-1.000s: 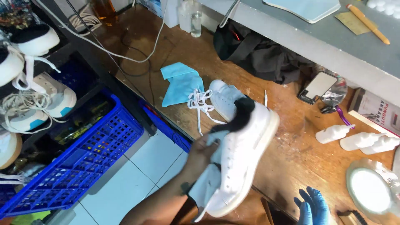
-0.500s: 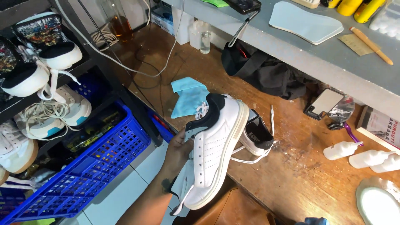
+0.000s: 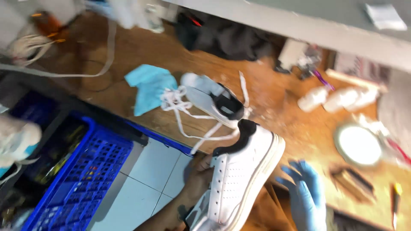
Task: The person cleans a white sneaker with black accents using a small white cloth. They wipe the exterior leather, the interior lining, and the sole of the shoe while holding it in their lap. The person also handles a second shoe and various cleaning supplies on the table.
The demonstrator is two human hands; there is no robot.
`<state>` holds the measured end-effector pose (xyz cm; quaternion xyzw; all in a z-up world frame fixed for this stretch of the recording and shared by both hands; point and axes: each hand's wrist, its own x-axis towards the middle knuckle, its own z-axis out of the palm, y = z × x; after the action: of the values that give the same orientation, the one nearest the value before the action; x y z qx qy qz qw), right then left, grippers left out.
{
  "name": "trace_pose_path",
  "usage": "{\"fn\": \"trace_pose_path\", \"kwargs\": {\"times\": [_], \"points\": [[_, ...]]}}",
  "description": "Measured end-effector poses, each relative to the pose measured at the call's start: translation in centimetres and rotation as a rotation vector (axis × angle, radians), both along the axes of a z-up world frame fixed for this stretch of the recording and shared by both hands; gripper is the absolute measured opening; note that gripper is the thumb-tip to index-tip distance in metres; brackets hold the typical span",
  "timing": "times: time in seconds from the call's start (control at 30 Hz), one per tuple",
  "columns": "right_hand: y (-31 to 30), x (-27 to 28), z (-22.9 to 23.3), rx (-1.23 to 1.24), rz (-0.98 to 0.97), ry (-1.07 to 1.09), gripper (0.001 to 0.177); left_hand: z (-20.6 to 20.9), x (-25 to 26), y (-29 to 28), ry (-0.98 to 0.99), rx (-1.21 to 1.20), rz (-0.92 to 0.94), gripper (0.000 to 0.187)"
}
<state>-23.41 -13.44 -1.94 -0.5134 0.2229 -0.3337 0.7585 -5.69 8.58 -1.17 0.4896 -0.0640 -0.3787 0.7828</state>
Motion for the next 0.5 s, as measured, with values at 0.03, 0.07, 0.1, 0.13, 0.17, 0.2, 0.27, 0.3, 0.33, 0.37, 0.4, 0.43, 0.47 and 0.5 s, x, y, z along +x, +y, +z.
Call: {"fn": "trace_pose_path", "kwargs": {"times": [0.03, 0.07, 0.1, 0.13, 0.17, 0.2, 0.27, 0.3, 0.33, 0.37, 0.4, 0.43, 0.47, 0.5], "points": [[0.3, 0.1, 1.9, 0.09, 0.159, -0.06, 0.07, -0.7, -1.1, -0.6, 0.083, 0.035, -0.043, 0.05], [0.7, -0.6, 2.2, 0.105, 0.11, -0.05, 0.07, -0.5, -2.1, -1.3, 0.096, 0.052, -0.09, 0.05], [1.2, -1.3, 2.6, 0.106, 0.129, -0.03, 0.076, -0.2, -3.2, -1.9, 0.12, 0.044, -0.119, 0.043], [1.7, -1.9, 3.1, 0.109, 0.149, -0.009, 0.084, 0.1, -4.3, -2.3, 0.144, 0.037, -0.147, 0.038], [1.7, -2.0, 3.4, 0.107, 0.178, 0.001, 0.092, 1.3, -4.7, -3.0, 0.149, 0.051, -0.182, 0.038], [1.7, -2.1, 3.8, 0.105, 0.207, 0.01, 0.101, 2.6, -5.1, -3.6, 0.103, 0.158, -0.225, 0.036], [1.7, -2.4, 3.9, 0.111, 0.22, 0.021, 0.11, 3.0, -5.7, -4.2, 0.055, 0.271, -0.286, 0.034], [1.7, -2.7, 3.5, 0.213, 0.177, 0.019, 0.107, 2.0, -6.0, -4.2, -0.113, 0.345, -0.202, 0.052], [1.7, -3.1, 3.1, 0.316, 0.134, 0.015, 0.106, 1.1, -6.3, -4.2, -0.282, 0.414, -0.117, 0.07], [1.7, -3.4, 2.8, 0.327, 0.114, 0.018, 0.106, 3.2, -6.1, -4.1, -0.279, 0.421, -0.139, 0.07], [1.7, -3.8, 2.6, 0.31, 0.095, 0.031, 0.106, 5.3, -5.8, -4.0, -0.611, 0.331, -0.147, 0.061], [1.4, -3.8, 2.3, 0.285, 0.081, 0.041, 0.107, 7.4, -5.3, -4.2, -0.944, 0.22, -0.144, 0.065], [1.3, -3.7, 2.3, 0.287, 0.066, 0.041, 0.107, 8.2, -5.2, -4.6, -0.943, 0.215, -0.159, 0.065], [1.3, -4.1, 2.4, 0.203, 0.069, 0.078, 0.106, 9.0, -5.4, -5.0, -0.766, 0.245, -0.352, 0.066]]}}
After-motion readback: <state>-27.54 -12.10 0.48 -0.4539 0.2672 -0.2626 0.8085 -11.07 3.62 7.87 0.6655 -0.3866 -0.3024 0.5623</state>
